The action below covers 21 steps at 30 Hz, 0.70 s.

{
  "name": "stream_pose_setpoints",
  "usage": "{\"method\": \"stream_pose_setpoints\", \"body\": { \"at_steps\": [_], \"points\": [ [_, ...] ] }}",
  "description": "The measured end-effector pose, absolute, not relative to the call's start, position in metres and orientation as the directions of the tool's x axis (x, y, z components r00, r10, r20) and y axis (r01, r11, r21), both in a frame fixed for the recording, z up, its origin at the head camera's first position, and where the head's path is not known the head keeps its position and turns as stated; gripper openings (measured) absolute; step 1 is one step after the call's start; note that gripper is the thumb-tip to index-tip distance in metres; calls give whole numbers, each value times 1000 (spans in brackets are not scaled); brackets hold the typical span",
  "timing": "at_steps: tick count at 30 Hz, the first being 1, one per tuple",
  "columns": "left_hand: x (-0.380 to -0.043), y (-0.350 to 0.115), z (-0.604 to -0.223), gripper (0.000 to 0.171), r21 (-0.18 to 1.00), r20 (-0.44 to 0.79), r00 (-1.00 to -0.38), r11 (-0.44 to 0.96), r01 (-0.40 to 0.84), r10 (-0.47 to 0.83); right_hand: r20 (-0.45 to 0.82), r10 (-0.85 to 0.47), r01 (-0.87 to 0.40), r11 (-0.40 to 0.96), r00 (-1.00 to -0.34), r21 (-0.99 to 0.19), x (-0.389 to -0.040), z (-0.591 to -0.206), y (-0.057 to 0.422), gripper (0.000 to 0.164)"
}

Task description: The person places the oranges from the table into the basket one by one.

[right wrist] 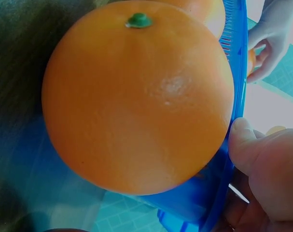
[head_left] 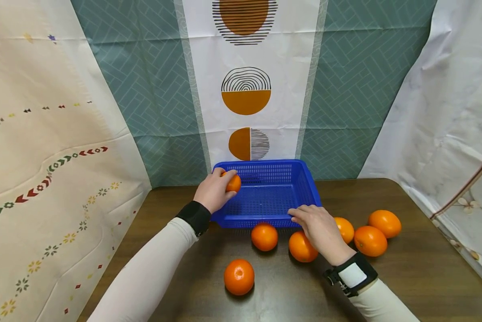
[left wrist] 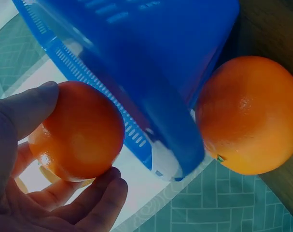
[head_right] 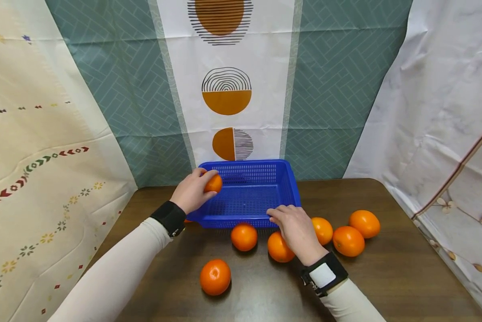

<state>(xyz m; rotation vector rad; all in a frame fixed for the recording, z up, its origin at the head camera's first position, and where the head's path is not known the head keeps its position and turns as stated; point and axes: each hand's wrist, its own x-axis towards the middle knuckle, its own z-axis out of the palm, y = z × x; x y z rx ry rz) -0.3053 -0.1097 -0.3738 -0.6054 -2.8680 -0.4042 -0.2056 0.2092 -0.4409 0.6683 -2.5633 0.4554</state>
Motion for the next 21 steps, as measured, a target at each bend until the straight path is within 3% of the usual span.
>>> {"method": "stream_pose_setpoints", "body": {
  "at_steps": [21],
  "points": [
    [-344,-97,-387,65,176,98,-939,923,343,330,499,-373,-527,823,-782,-211,-207,-441,210,24]
  ]
}}
